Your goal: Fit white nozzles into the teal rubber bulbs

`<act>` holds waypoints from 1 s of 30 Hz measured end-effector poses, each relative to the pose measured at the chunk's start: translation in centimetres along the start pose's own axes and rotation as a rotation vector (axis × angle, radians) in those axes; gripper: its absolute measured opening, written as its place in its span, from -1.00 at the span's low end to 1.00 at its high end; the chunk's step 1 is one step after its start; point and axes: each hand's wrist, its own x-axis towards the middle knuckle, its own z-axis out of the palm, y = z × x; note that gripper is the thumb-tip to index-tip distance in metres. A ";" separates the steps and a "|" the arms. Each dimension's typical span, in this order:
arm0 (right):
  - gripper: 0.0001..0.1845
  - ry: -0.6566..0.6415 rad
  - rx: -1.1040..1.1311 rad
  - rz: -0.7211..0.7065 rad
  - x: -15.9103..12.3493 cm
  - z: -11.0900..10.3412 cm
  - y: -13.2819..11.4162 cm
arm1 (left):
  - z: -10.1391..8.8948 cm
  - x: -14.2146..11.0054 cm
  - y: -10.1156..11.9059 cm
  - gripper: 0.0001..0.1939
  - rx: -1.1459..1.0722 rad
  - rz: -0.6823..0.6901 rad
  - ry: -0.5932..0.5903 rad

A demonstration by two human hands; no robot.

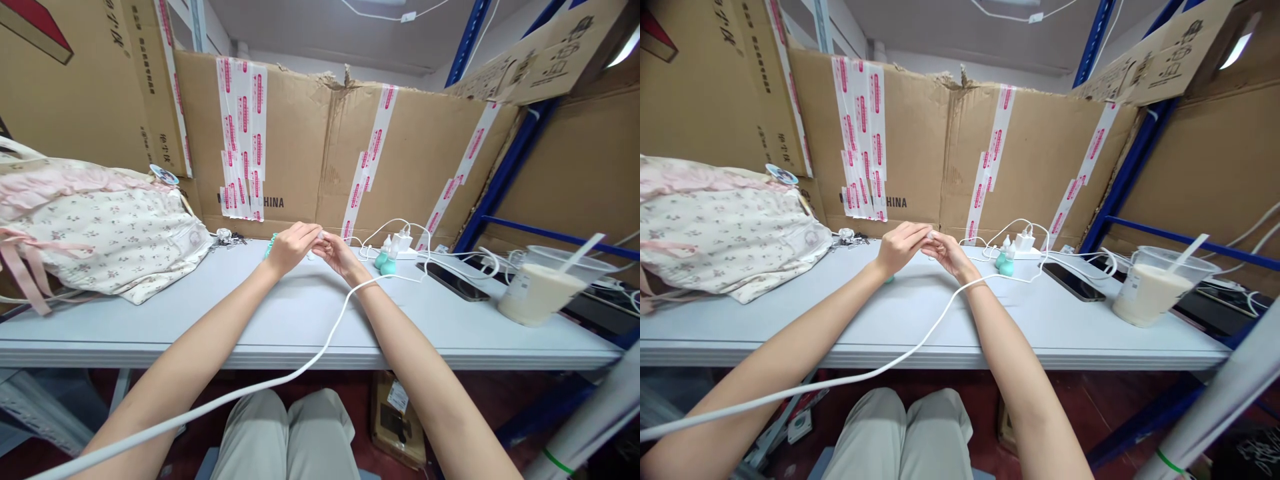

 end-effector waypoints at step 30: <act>-0.91 -0.088 -0.022 0.080 -0.2 -1.4 -0.4 | 0.6 -0.4 0.5 -0.75 0.024 0.023 0.025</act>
